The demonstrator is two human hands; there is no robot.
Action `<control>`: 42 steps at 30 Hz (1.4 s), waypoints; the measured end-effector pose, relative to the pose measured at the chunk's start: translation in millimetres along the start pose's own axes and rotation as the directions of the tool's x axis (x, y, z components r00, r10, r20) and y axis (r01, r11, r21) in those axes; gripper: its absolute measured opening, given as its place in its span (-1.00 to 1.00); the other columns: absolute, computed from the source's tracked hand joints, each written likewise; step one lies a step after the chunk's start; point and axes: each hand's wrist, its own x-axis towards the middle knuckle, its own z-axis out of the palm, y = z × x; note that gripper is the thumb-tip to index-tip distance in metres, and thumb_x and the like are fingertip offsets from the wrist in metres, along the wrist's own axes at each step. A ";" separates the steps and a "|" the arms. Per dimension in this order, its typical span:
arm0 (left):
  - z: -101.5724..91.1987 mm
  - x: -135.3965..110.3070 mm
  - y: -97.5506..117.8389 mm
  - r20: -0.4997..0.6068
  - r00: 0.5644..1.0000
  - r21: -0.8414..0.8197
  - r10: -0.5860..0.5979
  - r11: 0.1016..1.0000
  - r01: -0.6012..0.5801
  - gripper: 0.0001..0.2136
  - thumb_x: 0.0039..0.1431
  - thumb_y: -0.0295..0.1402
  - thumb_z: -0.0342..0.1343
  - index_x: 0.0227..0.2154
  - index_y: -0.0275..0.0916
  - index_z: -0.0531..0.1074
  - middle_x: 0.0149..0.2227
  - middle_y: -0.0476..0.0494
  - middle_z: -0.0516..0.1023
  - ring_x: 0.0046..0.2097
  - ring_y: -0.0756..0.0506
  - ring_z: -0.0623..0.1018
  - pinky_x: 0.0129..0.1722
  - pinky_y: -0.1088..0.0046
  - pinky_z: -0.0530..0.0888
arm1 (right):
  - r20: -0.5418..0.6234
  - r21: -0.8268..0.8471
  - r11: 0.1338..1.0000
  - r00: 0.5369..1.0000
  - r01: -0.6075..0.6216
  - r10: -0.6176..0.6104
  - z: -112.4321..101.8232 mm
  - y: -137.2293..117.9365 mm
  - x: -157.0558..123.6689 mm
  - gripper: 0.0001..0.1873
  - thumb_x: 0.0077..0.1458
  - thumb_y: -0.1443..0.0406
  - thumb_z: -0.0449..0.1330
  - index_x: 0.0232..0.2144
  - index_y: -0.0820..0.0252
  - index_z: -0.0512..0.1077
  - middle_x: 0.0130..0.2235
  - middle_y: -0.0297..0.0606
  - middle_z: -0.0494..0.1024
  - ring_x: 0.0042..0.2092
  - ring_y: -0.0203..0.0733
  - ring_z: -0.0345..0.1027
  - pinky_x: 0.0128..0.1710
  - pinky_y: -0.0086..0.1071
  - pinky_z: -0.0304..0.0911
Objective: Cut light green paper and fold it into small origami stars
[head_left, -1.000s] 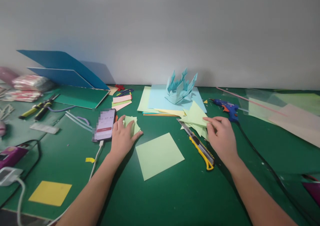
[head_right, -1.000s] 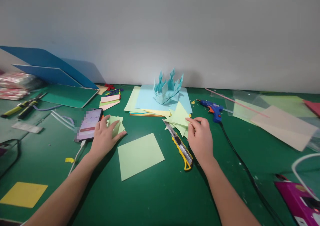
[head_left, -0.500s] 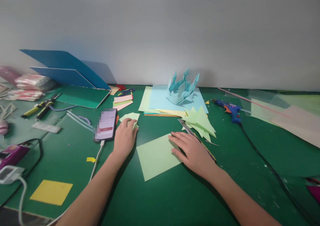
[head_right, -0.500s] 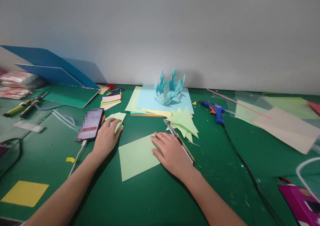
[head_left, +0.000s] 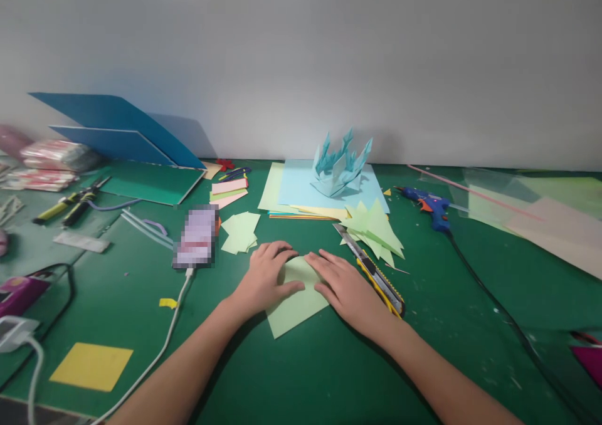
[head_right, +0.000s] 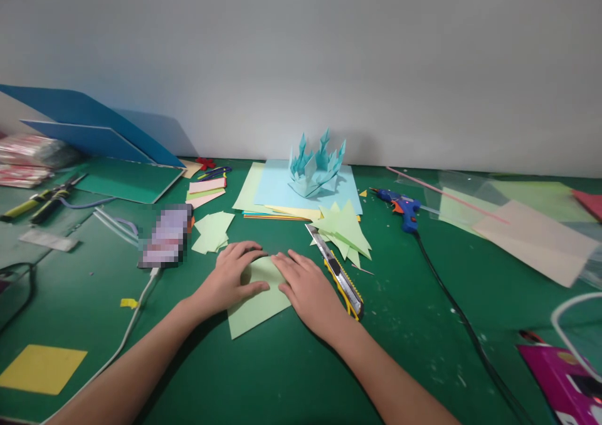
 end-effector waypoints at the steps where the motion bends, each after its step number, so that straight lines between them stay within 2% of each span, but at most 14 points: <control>1: -0.3 0.5 0.3 -0.001 1.000 -0.028 0.011 1.000 -0.011 -0.69 0.00 -0.27 0.23 -0.17 -0.22 0.42 -0.06 -0.20 0.44 -0.02 -0.23 0.39 0.00 0.14 0.31 | -0.008 0.024 1.000 1.000 0.002 -0.002 0.3 -0.9 0.3 -0.47 0.19 0.37 0.00 0.20 0.05 0.13 0.15 -0.17 0.37 0.17 0.02 0.20 0.08 0.05 0.24; 3: -1.7 1.4 0.5 0.005 1.000 -0.102 0.001 0.995 -0.001 -0.89 0.07 -0.33 0.15 -0.37 -0.25 0.44 -0.23 -0.16 0.49 -0.16 -0.16 0.44 -0.13 0.25 0.38 | -0.037 0.076 0.997 0.999 -0.005 0.008 0.3 -2.5 0.6 -0.46 0.19 0.38 -0.02 0.21 0.03 0.11 0.16 -0.17 0.35 0.16 -0.02 0.22 0.09 0.01 0.24; 5: -3.3 2.2 0.6 0.006 0.998 -0.201 -0.065 0.977 0.065 -0.86 0.12 -0.35 0.06 -0.52 -0.24 0.39 -0.40 -0.10 0.47 -0.30 -0.11 0.45 -0.27 0.35 0.39 | -0.099 0.132 0.990 0.993 -0.044 0.058 -0.2 -3.4 0.5 -0.44 0.19 0.35 -0.01 0.23 0.04 0.06 0.19 -0.15 0.30 0.19 -0.03 0.18 0.10 -0.02 0.22; 7: -4.9 2.5 0.3 -0.012 0.982 -0.336 -0.187 0.926 0.172 -0.84 0.10 -0.32 0.05 -0.54 -0.23 0.38 -0.46 -0.06 0.46 -0.36 -0.09 0.45 -0.34 0.39 0.38 | -0.178 0.211 0.970 0.971 -0.123 0.161 -0.4 -3.0 0.6 -0.40 0.17 0.31 0.03 0.24 0.07 0.02 0.19 -0.09 0.27 0.18 0.00 0.18 0.09 -0.02 0.23; 10: -6.3 2.3 0.0 -0.017 0.945 -0.507 -0.326 0.818 0.273 -0.82 0.05 -0.23 0.09 -0.47 -0.25 0.43 -0.44 -0.07 0.52 -0.37 -0.10 0.48 -0.38 0.40 0.40 | -0.223 0.423 0.874 0.907 -0.241 0.358 1.0 -0.9 1.5 -0.39 0.12 0.25 0.08 0.20 0.16 0.04 0.03 0.00 0.39 -0.10 -0.04 0.42 -0.13 -0.09 0.38; 13: -6.1 1.6 2.4 0.053 0.924 -0.662 -0.379 0.679 0.317 -0.75 -0.01 -0.16 0.15 -0.40 -0.27 0.44 -0.38 -0.12 0.57 -0.35 -0.12 0.52 -0.41 0.40 0.43 | -0.207 0.628 0.732 0.850 -0.264 0.484 3.1 0.7 3.4 -0.47 0.07 0.22 0.12 0.09 0.18 0.13 -0.20 -0.15 0.42 -0.35 -0.21 0.42 -0.32 -0.23 0.43; 16: -4.0 1.1 7.5 0.158 0.906 -0.776 -0.394 0.518 0.360 -0.69 -0.08 -0.15 0.22 -0.34 -0.27 0.43 -0.30 -0.17 0.58 -0.31 -0.14 0.54 -0.40 0.39 0.45 | -0.170 0.748 0.617 0.828 -0.245 0.534 2.8 -0.5 4.9 -0.49 0.03 0.19 0.15 0.03 0.16 0.14 -0.29 -0.25 0.43 -0.34 -0.21 0.43 -0.31 -0.27 0.42; 19: -1.0 1.3 11.1 0.202 0.902 -0.807 -0.383 0.457 0.375 -0.68 -0.12 -0.17 0.26 -0.33 -0.26 0.41 -0.26 -0.18 0.58 -0.27 -0.15 0.55 -0.36 0.37 0.47 | -0.144 0.788 0.566 0.819 -0.245 0.555 0.5 -2.7 5.3 -0.54 0.02 0.19 0.16 -0.03 0.14 0.17 -0.32 -0.26 0.48 -0.33 -0.19 0.43 -0.30 -0.26 0.40; 23: 1.6 2.3 10.5 0.181 0.910 -0.851 -0.373 0.405 0.335 -0.65 -0.16 -0.25 0.31 -0.31 -0.25 0.37 -0.26 -0.15 0.58 -0.24 -0.12 0.56 -0.25 0.34 0.47 | -0.188 0.773 0.587 0.797 -0.240 0.574 -0.5 -3.2 5.5 -0.61 0.00 0.20 0.17 -0.10 0.13 0.22 -0.34 -0.27 0.50 -0.34 -0.19 0.43 -0.34 -0.27 0.39; 27: 1.4 2.9 9.0 0.207 0.906 -0.860 -0.369 0.374 0.348 -0.66 -0.15 -0.19 0.30 -0.35 -0.27 0.39 -0.35 -0.11 0.58 -0.33 -0.08 0.54 -0.31 0.38 0.45 | -0.243 0.747 0.623 0.776 -0.233 0.582 0.4 -3.1 5.9 -0.63 -0.01 0.23 0.17 -0.11 0.12 0.23 -0.32 -0.24 0.52 -0.36 -0.19 0.44 -0.37 -0.29 0.39; 31: 1.7 3.3 11.4 0.191 0.871 -0.801 -0.453 0.442 0.405 -0.67 -0.15 -0.08 0.26 -0.57 -0.28 0.41 -0.59 0.02 0.45 -0.53 0.02 0.41 -0.48 0.49 0.36 | -0.357 0.624 0.746 0.765 -0.231 0.536 -2.4 -7.1 4.8 -0.78 0.04 0.28 0.14 -0.21 0.13 0.30 -0.32 -0.22 0.51 -0.33 -0.18 0.42 -0.36 -0.29 0.38; 34: 2.4 3.9 14.4 0.194 0.854 -0.779 -0.483 0.453 0.434 -0.61 -0.15 0.01 0.21 -0.65 -0.27 0.39 -0.67 0.05 0.37 -0.60 0.04 0.35 -0.54 0.50 0.33 | -0.459 0.419 0.887 0.798 -0.193 0.390 -6.2 -11.9 3.0 -0.92 0.10 0.33 0.09 -0.30 0.13 0.36 -0.32 -0.21 0.50 -0.31 -0.16 0.40 -0.32 -0.26 0.37; 36: 2.0 4.4 16.2 0.208 0.853 -0.787 -0.479 0.436 0.437 -0.58 -0.18 0.07 0.19 -0.64 -0.26 0.41 -0.66 0.04 0.38 -0.60 0.03 0.36 -0.54 0.48 0.35 | -0.495 0.271 0.955 0.834 -0.116 0.242 -7.9 -14.7 2.0 -0.86 0.11 0.39 0.04 -0.32 0.12 0.39 -0.30 -0.20 0.50 -0.25 -0.13 0.40 -0.26 -0.22 0.36; 42: -2.7 5.6 19.6 0.219 0.852 -0.820 -0.475 0.384 0.425 -0.51 -0.24 0.16 0.18 -0.67 -0.25 0.36 -0.67 0.05 0.35 -0.59 0.03 0.34 -0.53 0.48 0.38 | -0.402 0.072 0.996 0.915 0.060 -0.026 -5.1 -18.4 0.4 -0.71 0.13 0.48 -0.02 -0.26 0.09 0.44 -0.19 -0.17 0.52 -0.15 -0.09 0.39 -0.16 -0.17 0.34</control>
